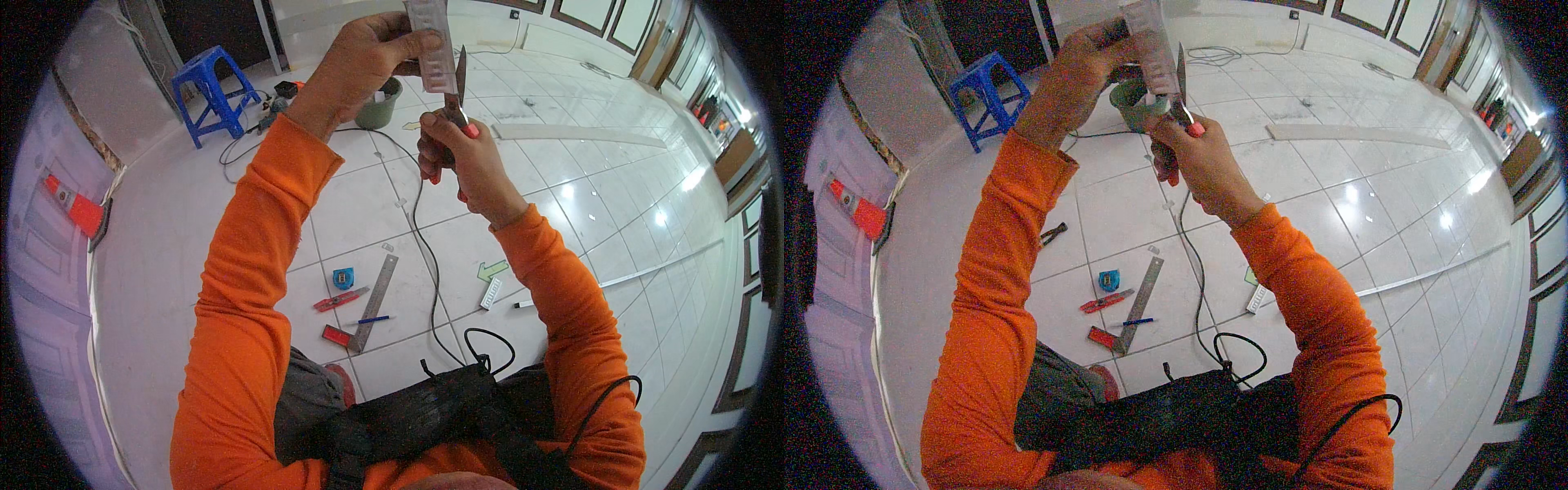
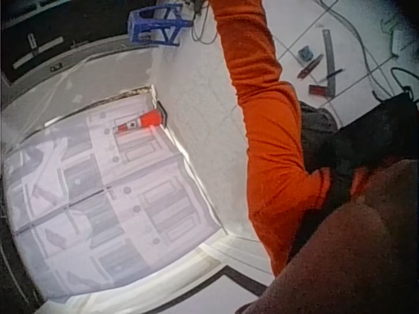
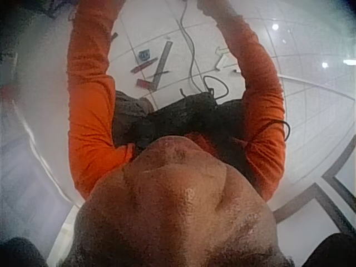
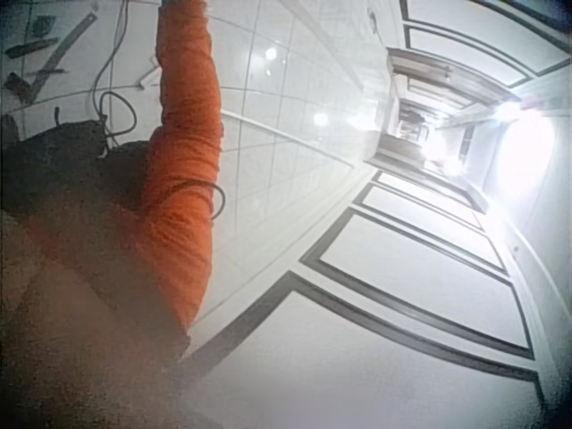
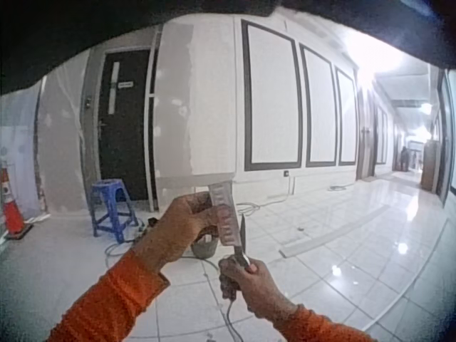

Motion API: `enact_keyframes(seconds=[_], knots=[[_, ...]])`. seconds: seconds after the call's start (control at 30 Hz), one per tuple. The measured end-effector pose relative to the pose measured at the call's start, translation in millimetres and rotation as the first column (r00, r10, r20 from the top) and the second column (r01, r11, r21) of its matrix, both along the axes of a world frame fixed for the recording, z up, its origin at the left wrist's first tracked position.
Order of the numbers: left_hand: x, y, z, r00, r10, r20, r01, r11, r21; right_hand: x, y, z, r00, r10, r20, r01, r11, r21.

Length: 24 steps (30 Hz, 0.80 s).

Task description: The person uses shears to cut a small metal component and then uses pliers to grip and bend the metal part.

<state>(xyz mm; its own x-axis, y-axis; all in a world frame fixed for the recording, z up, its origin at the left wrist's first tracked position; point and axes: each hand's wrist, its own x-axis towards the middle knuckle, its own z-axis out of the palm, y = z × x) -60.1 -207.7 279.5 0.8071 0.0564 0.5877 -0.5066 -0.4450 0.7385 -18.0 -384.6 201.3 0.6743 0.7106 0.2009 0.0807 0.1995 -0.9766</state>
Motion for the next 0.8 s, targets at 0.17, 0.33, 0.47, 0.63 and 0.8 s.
enact_keyframes(seconds=[0.17,0.33,0.47,0.63,0.8], knots=[[4.1,2.7,-2.0,0.999,-0.016,-0.048,0.013,0.998,-0.063,3.2,1.2,-3.8,1.000,-0.005,-0.012,0.005,1.000,0.013],[10.1,-1.5,-7.0,0.997,0.083,-0.006,-0.083,0.996,-0.035,13.6,7.7,-8.9,0.921,-0.278,0.272,0.298,0.954,-0.036],[10.9,-8.2,-12.8,0.989,0.139,-0.045,-0.142,0.986,-0.082,20.3,9.3,-13.4,0.866,-0.309,0.394,0.349,0.937,-0.033],[14.2,-6.8,-16.4,0.995,0.065,-0.074,-0.083,0.957,-0.279,21.4,7.6,-21.2,0.848,-0.281,0.450,0.358,0.929,-0.095],[17.6,18.3,-14.7,0.993,0.093,0.067,-0.075,0.969,-0.237,21.3,4.3,-22.8,0.809,-0.288,0.512,0.408,0.903,-0.136]])
